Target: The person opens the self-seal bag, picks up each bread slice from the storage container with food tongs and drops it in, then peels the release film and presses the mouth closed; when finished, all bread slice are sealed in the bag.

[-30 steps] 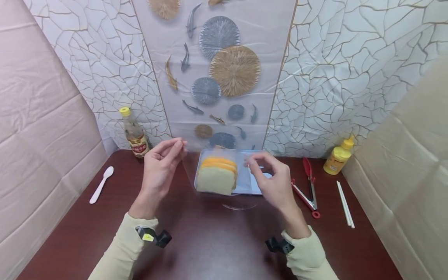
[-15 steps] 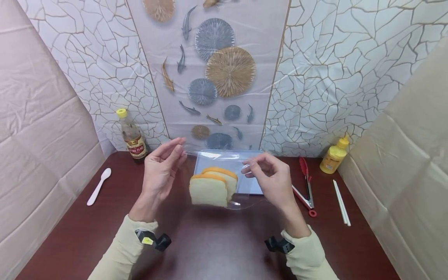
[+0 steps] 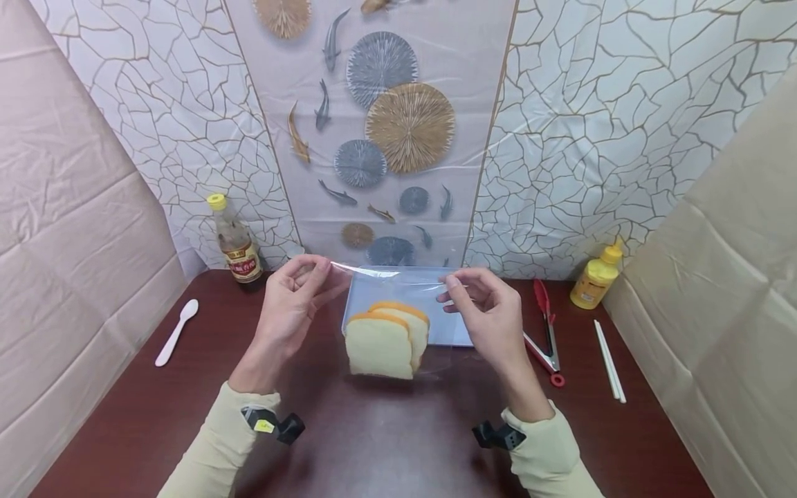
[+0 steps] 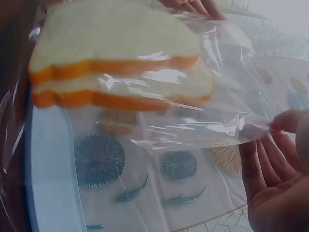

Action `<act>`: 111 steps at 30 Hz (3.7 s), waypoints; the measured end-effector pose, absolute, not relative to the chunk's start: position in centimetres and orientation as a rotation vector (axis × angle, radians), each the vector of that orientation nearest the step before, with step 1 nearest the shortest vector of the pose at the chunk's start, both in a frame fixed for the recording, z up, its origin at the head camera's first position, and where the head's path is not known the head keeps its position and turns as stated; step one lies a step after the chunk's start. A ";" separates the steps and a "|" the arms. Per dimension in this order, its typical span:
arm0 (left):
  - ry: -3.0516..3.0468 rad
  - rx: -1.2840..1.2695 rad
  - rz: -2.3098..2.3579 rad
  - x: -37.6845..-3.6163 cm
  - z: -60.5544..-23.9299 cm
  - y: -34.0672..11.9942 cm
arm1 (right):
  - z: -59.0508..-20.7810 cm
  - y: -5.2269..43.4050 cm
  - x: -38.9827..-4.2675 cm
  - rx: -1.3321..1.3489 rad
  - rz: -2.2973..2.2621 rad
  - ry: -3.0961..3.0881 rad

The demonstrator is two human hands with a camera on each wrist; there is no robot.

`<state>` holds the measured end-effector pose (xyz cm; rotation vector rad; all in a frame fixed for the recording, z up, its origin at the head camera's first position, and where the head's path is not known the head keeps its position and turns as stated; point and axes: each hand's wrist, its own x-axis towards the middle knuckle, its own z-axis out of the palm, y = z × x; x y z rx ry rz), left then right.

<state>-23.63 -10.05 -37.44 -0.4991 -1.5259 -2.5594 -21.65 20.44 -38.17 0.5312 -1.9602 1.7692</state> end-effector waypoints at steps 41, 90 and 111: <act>-1.622 -0.864 -2.597 -24.0 -37.4 -11.9 | -37.3 21.9 -21.4 0.607 1.942 -1.708; -1.821 -0.893 -2.119 -24.8 -37.3 -13.1 | -37.4 23.1 -21.5 0.703 1.619 -2.027; -1.975 -0.636 -2.356 -23.1 -35.9 -25.3 | -38.1 12.3 -24.6 0.796 2.380 -1.910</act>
